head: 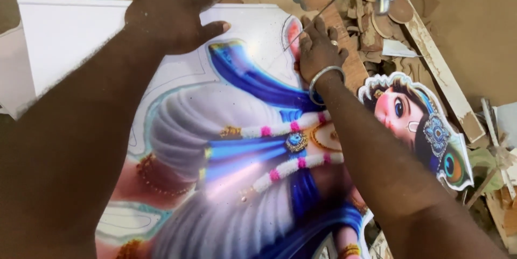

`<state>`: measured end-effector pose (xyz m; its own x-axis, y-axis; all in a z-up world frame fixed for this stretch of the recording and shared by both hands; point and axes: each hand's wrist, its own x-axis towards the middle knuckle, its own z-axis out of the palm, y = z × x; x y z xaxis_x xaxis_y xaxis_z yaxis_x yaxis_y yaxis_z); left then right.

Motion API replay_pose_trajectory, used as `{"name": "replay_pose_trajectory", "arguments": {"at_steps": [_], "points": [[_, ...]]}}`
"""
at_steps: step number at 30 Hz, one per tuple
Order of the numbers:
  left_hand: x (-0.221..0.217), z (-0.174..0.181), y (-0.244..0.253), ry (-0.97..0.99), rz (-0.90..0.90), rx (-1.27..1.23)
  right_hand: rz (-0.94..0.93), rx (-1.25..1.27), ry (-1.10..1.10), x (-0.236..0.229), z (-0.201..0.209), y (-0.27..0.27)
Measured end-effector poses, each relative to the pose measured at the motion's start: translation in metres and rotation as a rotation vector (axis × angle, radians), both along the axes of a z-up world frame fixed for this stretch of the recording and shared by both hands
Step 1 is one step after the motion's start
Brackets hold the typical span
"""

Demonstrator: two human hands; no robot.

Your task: Cutting a decorative character cutout from a large sheet using an electric cutting tool.

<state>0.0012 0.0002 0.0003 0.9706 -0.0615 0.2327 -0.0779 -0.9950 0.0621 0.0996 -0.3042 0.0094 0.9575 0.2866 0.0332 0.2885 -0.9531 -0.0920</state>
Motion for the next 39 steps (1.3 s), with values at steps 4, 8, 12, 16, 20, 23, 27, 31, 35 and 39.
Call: {"name": "replay_pose_trajectory", "arguments": {"at_steps": [4,8,12,16,20,23,27,31,35,39], "points": [[0.002,0.009,-0.002,0.077,0.063,-0.051,0.077,0.025,0.004,0.007,-0.002,-0.014],[0.006,0.011,0.0,0.112,0.081,-0.084,0.286,-0.014,-0.035,0.007,-0.007,-0.044],[0.002,0.024,-0.002,0.148,0.084,-0.059,0.322,-0.059,-0.047,-0.006,-0.001,-0.044],[0.006,0.023,-0.001,0.126,0.061,-0.055,0.299,-0.016,-0.074,-0.014,0.005,-0.041],[0.01,0.02,0.001,0.094,0.042,-0.03,0.293,0.002,-0.09,-0.018,0.014,-0.038],[0.014,0.017,0.002,0.069,0.035,-0.016,0.293,0.005,-0.092,-0.017,0.016,-0.038],[0.014,0.02,0.001,0.083,0.032,-0.031,0.297,0.004,-0.108,-0.016,0.012,-0.041],[0.018,0.015,0.005,0.045,0.003,-0.035,0.276,0.013,-0.1,-0.012,0.009,-0.043],[0.021,0.01,0.006,-0.021,-0.027,-0.009,0.267,0.032,-0.104,-0.015,0.012,-0.044],[0.025,0.007,0.007,-0.031,-0.038,0.042,0.251,0.048,-0.091,-0.02,0.02,-0.04]]}}
